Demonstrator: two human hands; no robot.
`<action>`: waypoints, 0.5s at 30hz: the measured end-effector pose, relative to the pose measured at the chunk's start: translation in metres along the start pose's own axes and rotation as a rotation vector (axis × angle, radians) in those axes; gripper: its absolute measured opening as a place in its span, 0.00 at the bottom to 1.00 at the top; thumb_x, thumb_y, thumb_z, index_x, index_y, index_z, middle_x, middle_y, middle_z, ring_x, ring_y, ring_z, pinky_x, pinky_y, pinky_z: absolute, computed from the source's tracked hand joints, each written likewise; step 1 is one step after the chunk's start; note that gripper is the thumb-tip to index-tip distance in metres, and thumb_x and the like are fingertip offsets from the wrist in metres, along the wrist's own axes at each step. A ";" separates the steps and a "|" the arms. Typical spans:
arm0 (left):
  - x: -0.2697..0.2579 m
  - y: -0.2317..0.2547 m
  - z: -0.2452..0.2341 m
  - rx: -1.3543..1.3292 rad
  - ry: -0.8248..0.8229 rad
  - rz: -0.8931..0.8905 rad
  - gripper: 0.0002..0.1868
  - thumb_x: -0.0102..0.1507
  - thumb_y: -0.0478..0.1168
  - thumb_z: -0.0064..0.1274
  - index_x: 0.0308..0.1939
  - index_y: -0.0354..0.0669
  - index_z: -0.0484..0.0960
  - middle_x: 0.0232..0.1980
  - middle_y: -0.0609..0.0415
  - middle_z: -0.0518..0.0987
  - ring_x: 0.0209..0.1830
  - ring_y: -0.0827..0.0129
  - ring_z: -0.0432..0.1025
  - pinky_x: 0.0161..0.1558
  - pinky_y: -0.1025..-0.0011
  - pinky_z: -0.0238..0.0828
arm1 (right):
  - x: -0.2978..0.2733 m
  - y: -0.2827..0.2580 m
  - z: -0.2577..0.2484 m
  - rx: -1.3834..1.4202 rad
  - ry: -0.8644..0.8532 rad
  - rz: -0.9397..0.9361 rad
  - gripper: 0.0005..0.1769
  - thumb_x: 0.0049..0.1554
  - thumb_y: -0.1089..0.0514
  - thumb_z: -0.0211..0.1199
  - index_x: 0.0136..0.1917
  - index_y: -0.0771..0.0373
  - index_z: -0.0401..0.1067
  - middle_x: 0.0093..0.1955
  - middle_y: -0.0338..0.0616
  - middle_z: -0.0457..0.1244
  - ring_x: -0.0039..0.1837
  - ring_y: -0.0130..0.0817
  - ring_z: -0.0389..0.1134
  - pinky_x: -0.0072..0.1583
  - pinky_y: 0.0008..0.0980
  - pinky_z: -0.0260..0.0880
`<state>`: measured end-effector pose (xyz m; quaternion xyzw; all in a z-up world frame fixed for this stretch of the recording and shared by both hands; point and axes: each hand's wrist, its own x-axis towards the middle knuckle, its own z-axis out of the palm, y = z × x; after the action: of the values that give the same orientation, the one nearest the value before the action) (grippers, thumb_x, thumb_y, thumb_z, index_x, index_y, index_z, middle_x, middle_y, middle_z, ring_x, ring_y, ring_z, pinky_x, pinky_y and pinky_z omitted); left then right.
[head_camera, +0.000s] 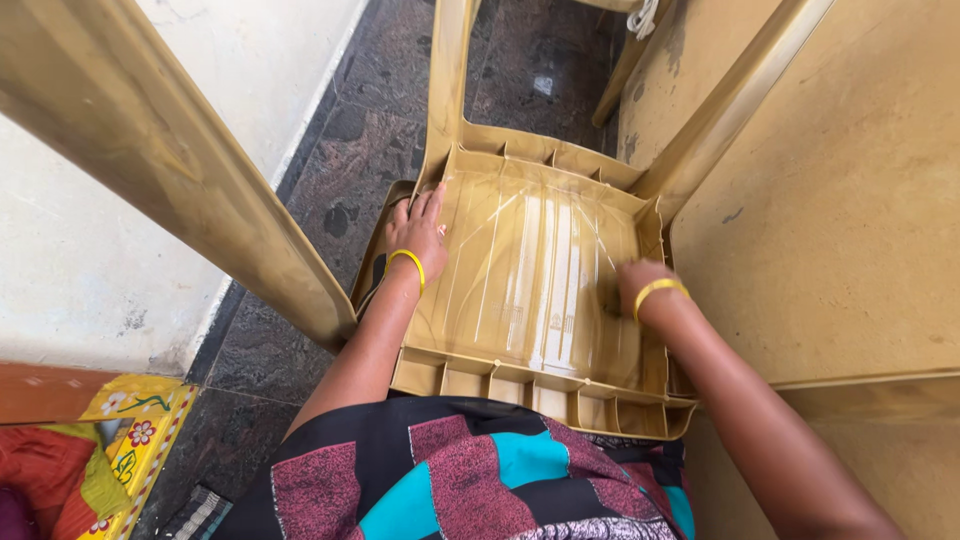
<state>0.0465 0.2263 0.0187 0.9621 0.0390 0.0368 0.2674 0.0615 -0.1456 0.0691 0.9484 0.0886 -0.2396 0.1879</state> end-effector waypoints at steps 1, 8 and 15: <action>0.001 0.000 -0.001 -0.002 0.007 0.006 0.40 0.67 0.38 0.48 0.80 0.61 0.49 0.79 0.59 0.57 0.78 0.49 0.49 0.71 0.49 0.49 | -0.022 -0.005 0.008 -0.075 -0.092 -0.053 0.13 0.56 0.59 0.61 0.53 0.61 0.80 0.55 0.56 0.70 0.61 0.51 0.73 0.60 0.44 0.76; 0.002 0.003 -0.003 -0.002 -0.006 -0.005 0.39 0.67 0.38 0.48 0.80 0.60 0.49 0.80 0.61 0.56 0.77 0.49 0.49 0.70 0.48 0.49 | -0.071 -0.014 0.018 0.244 -0.399 -0.228 0.12 0.43 0.65 0.70 0.44 0.61 0.78 0.41 0.52 0.72 0.47 0.48 0.76 0.49 0.44 0.75; 0.005 -0.001 0.001 0.001 0.020 0.007 0.39 0.67 0.39 0.49 0.80 0.62 0.50 0.78 0.60 0.59 0.77 0.49 0.50 0.71 0.49 0.49 | -0.033 -0.112 -0.042 0.570 -0.284 -0.672 0.13 0.39 0.66 0.73 0.40 0.60 0.79 0.34 0.41 0.72 0.37 0.30 0.72 0.42 0.37 0.74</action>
<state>0.0514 0.2269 0.0172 0.9620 0.0384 0.0471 0.2662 0.0212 -0.0295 0.0842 0.8388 0.2949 -0.4295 -0.1581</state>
